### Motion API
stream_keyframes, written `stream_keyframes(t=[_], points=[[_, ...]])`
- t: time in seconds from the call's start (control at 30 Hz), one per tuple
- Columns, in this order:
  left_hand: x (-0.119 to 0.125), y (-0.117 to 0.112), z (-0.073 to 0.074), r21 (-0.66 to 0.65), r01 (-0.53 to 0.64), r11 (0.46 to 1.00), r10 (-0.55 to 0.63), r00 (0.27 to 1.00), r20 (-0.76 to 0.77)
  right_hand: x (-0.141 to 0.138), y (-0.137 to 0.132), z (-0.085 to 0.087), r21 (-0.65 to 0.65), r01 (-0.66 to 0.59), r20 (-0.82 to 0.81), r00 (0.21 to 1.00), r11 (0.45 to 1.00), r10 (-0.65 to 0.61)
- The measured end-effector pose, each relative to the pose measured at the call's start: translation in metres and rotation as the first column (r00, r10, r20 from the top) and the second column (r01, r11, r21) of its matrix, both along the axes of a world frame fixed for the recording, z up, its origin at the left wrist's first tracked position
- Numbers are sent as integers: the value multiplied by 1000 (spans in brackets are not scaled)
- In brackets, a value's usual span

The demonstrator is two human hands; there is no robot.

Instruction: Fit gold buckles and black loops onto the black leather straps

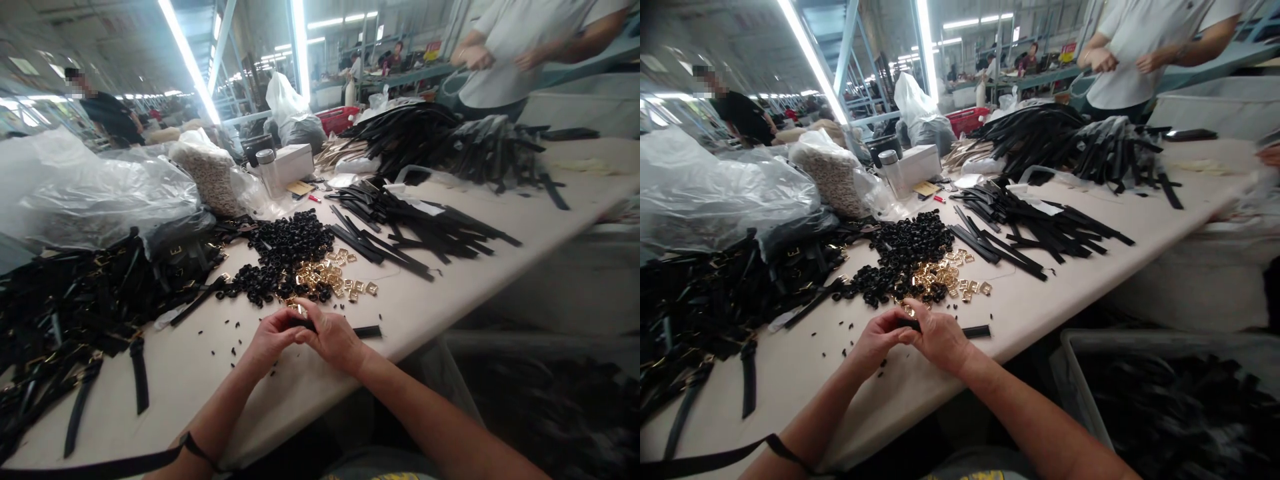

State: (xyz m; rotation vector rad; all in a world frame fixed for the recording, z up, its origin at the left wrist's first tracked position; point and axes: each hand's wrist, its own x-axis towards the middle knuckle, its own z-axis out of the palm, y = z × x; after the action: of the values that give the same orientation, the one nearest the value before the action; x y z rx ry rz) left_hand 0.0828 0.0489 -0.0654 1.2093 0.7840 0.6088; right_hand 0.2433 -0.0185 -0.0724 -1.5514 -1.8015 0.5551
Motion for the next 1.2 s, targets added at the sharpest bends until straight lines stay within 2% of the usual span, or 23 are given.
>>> stream_keyframes(t=[0.17,0.37,0.43,0.5,0.53,0.57,0.6,0.67,0.73,0.8,0.9,0.97,1.07,1.2], points=[[-6,3,3,83,-15,996,20,998,-65,-2,0,2,71,-26,26,999,997,24],[-8,6,8,138,-2,990,21,991,-136,6,-7,9,110,11,249,968,994,-39],[-10,6,8,158,-27,987,51,987,-152,25,-10,16,118,118,300,942,986,-149],[-12,5,9,229,-47,972,87,981,-172,53,-12,22,92,336,358,867,937,-346],[-13,5,9,293,-41,955,100,977,-188,69,-12,24,75,472,405,790,878,-460],[-13,4,10,373,-15,928,102,972,-213,85,-12,25,69,542,425,744,838,-516],[-13,4,10,458,35,888,90,965,-247,98,-11,24,59,581,440,715,812,-544],[-11,2,9,613,178,770,43,944,-328,115,-9,21,37,624,466,680,781,-565],[-7,3,6,713,311,629,3,916,-401,115,-4,16,17,625,484,677,780,-554],[-5,5,2,770,376,515,16,894,-448,100,3,13,-7,595,497,700,804,-514],[-5,12,-3,819,391,420,134,866,-482,62,15,13,-58,489,482,777,870,-405],[-9,16,-5,831,389,397,197,848,-491,37,24,14,-68,404,423,840,912,-340],[-14,21,-3,824,390,412,217,836,-504,12,33,18,-78,302,309,914,950,-265],[-22,24,3,808,360,466,247,824,-510,11,33,25,-145,161,121,982,976,-144]])
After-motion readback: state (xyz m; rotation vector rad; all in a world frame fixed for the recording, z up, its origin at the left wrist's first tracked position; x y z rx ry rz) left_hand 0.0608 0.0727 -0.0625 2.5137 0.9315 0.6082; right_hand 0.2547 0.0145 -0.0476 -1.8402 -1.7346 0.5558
